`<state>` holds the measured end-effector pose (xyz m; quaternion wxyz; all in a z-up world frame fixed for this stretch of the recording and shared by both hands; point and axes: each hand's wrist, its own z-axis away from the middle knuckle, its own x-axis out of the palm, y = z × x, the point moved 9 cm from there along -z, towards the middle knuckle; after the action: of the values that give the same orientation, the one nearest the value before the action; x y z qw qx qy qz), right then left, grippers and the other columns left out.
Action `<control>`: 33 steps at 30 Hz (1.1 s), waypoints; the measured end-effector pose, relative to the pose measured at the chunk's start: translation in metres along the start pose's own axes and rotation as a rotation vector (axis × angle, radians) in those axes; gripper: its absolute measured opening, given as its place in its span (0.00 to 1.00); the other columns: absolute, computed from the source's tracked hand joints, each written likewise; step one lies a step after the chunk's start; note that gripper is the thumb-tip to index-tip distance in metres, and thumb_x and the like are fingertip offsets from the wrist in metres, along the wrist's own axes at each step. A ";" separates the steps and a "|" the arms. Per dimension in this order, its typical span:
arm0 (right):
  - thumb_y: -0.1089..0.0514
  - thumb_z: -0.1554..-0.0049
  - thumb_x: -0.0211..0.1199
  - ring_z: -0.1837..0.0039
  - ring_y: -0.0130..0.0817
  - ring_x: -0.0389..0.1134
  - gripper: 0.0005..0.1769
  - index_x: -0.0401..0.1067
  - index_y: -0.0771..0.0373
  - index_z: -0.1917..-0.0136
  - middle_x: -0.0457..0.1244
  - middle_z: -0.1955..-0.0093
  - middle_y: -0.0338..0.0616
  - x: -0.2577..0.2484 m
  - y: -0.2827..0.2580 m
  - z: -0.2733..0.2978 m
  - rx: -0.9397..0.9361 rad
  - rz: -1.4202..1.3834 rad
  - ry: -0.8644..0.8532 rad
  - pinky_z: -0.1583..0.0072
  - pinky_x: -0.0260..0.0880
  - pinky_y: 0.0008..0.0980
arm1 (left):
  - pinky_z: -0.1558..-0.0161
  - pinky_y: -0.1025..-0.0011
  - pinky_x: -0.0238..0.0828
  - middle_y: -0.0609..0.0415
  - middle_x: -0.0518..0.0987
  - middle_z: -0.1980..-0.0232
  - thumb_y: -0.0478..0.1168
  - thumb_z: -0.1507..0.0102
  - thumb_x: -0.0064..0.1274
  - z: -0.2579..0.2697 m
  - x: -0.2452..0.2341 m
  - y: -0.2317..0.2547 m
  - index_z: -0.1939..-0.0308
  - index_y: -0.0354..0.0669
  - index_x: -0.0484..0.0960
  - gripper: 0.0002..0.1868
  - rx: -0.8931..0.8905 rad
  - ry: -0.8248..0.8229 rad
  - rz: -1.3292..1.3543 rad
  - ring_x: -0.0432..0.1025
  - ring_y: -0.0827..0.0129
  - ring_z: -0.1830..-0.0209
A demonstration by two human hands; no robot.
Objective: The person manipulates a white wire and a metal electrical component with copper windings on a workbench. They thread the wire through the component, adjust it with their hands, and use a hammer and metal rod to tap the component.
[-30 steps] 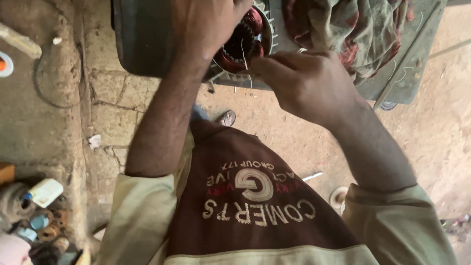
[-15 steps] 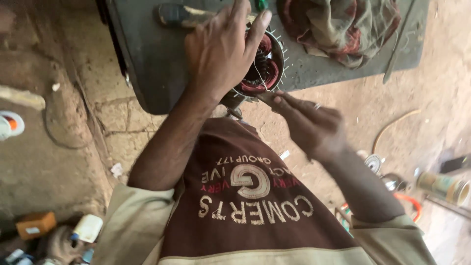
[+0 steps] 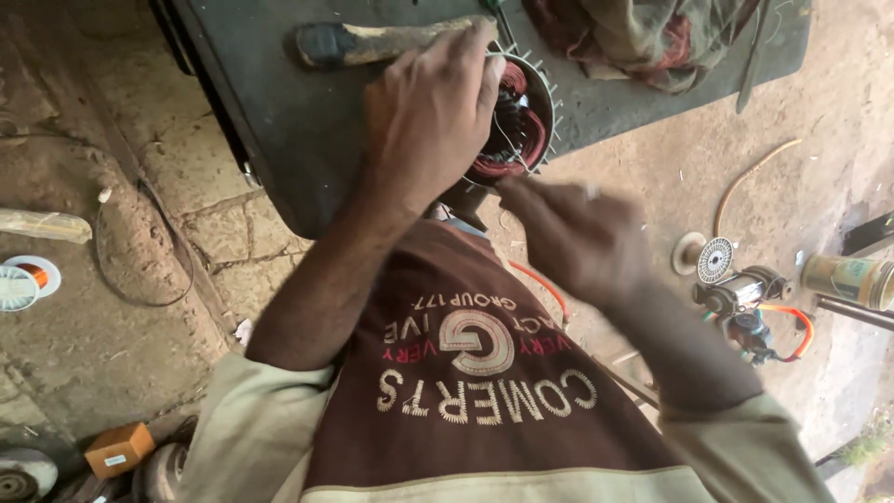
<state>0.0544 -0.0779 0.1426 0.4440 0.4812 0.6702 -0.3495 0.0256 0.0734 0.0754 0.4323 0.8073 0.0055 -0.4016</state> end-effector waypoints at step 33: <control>0.58 0.38 0.74 0.72 0.32 0.64 0.15 0.69 0.61 0.61 0.62 0.71 0.40 0.008 0.009 0.000 0.313 -0.154 -0.079 0.70 0.62 0.37 | 0.60 0.53 0.81 0.44 0.83 0.42 0.47 0.27 0.51 0.007 0.003 -0.001 0.37 0.38 0.76 0.20 0.020 -0.017 -0.032 0.81 0.48 0.54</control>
<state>0.0618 -0.0729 0.1345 0.3616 0.4778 0.6242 -0.5013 0.0224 0.0686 0.0706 0.4179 0.8079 0.0108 -0.4154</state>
